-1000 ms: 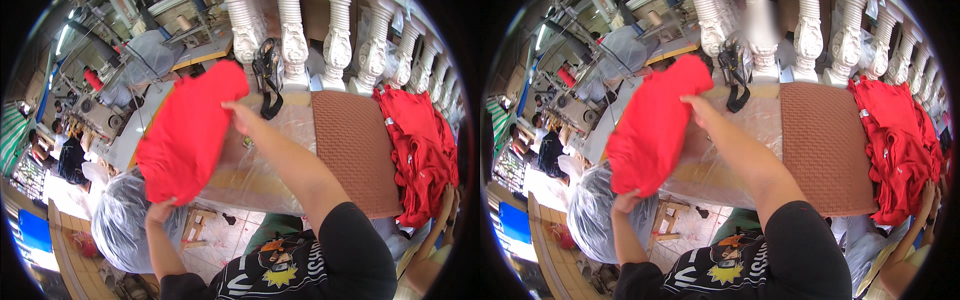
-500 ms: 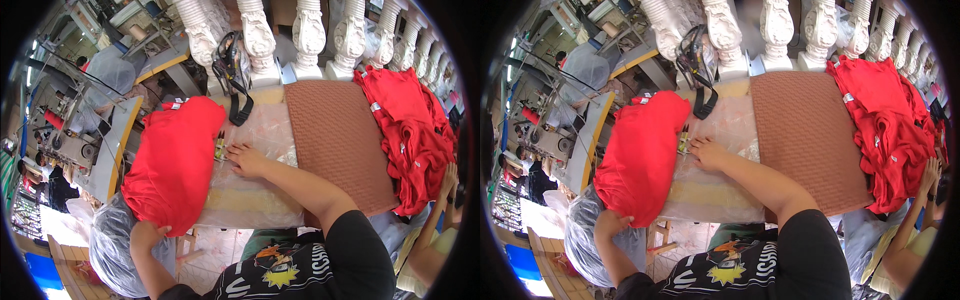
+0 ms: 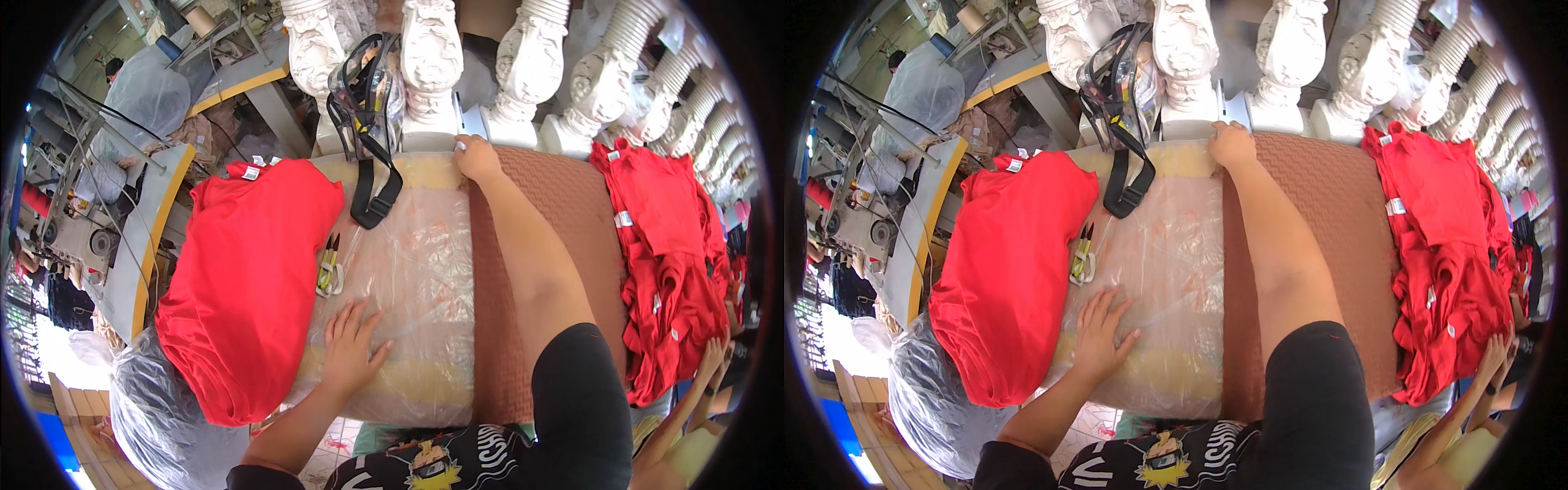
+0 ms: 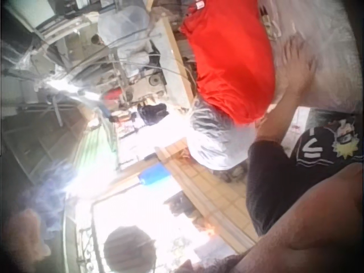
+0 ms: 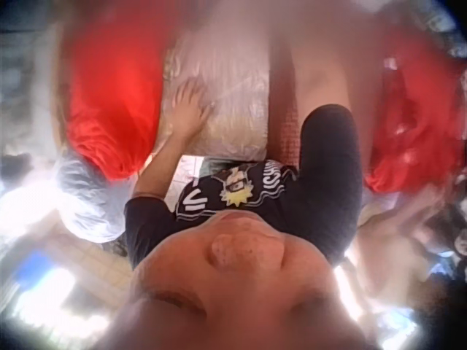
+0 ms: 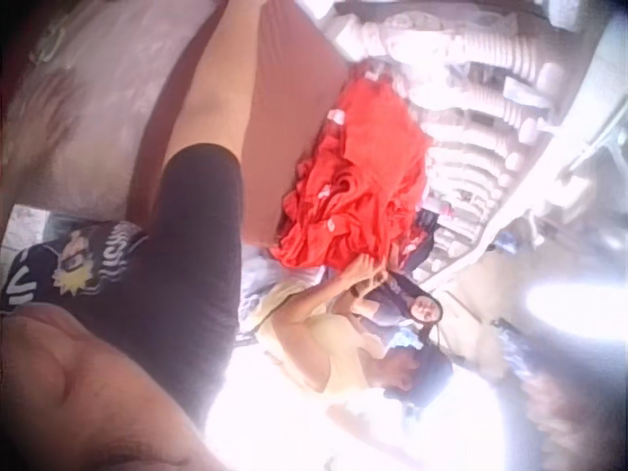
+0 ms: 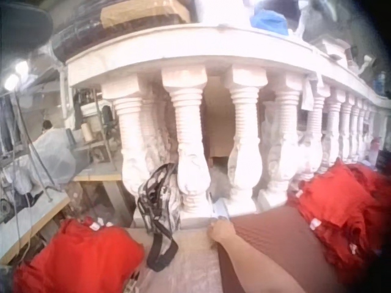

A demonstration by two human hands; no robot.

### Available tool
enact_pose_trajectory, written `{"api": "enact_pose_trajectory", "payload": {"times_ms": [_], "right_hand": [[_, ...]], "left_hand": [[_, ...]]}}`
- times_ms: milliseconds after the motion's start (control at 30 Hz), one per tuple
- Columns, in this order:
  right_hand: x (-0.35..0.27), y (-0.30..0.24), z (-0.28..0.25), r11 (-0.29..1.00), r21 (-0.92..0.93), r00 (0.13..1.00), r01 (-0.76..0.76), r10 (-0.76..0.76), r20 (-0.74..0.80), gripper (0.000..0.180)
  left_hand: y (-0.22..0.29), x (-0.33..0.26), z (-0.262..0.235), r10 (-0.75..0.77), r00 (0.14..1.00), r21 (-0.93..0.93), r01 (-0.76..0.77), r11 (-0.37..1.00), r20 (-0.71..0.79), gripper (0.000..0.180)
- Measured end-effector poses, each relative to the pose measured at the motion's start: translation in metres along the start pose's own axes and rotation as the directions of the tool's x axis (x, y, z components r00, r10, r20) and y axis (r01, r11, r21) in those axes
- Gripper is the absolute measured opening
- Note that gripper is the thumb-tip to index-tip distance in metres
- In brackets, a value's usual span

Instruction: The person trims loose threads from a red shirt using small snips, folds several red shirts one by one, and then writes on a notepad with a pen.

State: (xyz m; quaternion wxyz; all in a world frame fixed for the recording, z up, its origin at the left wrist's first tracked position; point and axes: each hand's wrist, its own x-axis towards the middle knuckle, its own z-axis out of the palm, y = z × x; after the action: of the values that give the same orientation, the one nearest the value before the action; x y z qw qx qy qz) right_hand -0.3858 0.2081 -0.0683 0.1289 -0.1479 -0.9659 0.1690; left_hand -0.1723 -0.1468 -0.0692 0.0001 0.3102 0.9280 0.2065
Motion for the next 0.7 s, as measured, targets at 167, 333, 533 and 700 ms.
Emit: {"api": "enact_pose_trajectory", "payload": {"times_ms": [167,333,533,700], "right_hand": [[0.034,-0.006,0.019,0.964,-0.182,0.936,-0.196,0.239,0.259,0.038],[0.053,0.018,0.027,0.948,-0.036,0.946,-0.318,0.319,0.052,0.029],[0.014,0.009,-0.023,0.97,0.241,0.933,-0.024,0.109,-0.343,0.025],[-0.083,0.004,-0.09,0.961,0.228,0.839,0.159,-0.01,-0.544,0.024]], "left_hand": [[-0.004,0.0,-0.003,-0.029,0.999,-0.046,0.03,0.998,0.022,0.053],[-0.005,0.003,-0.003,-0.015,1.0,-0.088,0.016,0.996,0.006,0.051],[-0.007,-0.001,-0.002,-0.026,1.0,-0.093,0.024,0.995,-0.015,0.05],[-0.005,-0.002,0.003,-0.008,0.997,-0.105,0.0,0.994,-0.077,0.047]]}}
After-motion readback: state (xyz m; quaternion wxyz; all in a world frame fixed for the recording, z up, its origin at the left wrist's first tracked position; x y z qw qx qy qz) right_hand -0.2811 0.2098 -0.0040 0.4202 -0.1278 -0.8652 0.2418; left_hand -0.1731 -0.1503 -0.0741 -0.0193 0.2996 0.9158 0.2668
